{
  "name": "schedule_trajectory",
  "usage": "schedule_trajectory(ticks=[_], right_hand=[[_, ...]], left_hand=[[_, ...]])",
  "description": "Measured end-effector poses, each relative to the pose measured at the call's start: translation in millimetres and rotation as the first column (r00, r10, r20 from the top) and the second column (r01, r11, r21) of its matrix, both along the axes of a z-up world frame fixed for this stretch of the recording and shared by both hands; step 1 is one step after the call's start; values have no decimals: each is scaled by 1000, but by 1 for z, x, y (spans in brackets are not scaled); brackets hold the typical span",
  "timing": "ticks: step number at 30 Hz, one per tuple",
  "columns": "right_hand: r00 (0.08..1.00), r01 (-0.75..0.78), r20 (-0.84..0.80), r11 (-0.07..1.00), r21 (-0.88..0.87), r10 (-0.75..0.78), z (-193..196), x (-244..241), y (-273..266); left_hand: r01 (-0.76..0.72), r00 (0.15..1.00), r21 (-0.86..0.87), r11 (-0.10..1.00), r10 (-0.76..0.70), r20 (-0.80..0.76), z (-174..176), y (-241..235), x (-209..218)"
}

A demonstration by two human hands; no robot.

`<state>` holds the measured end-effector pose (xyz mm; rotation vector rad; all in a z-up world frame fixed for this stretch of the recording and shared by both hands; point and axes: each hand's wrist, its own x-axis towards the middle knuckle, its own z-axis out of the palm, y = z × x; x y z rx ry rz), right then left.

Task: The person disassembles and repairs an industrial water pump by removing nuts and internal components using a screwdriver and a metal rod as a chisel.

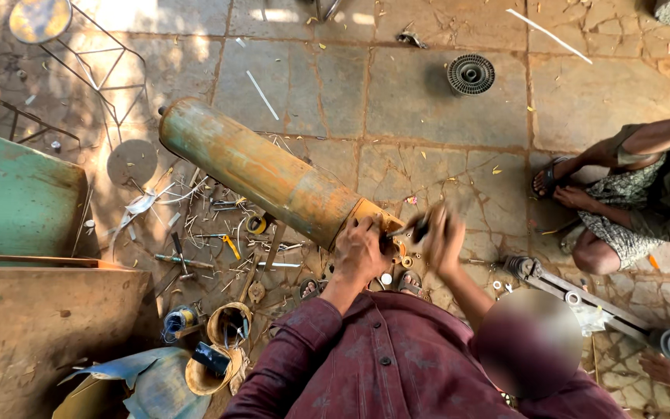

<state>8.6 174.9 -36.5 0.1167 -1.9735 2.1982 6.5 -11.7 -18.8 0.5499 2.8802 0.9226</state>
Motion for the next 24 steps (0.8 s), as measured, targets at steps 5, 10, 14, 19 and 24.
schedule_trajectory(ticks=[5, 10, 14, 19, 24], right_hand=[[900, 292, 219, 894, 340, -377, -10, -8, 8], [670, 123, -599, 730, 673, 440, -22, 36, -1], [974, 145, 191, 984, -104, -123, -16, -11, 5], [945, 243, 117, 896, 372, -305, -2, 10, 1], [892, -112, -421, 982, 149, 166, -1, 36, -19]], left_hand=[[1, 997, 35, 999, 2, -83, -8, 3, -10], [-25, 995, 42, 999, 29, -96, -24, 2, 5], [18, 993, 57, 998, -11, -114, -27, 0, 3], [-6, 999, -37, 999, 8, 46, -9, 3, -3], [-22, 999, 48, 999, 24, -33, 3, 1, -2]])
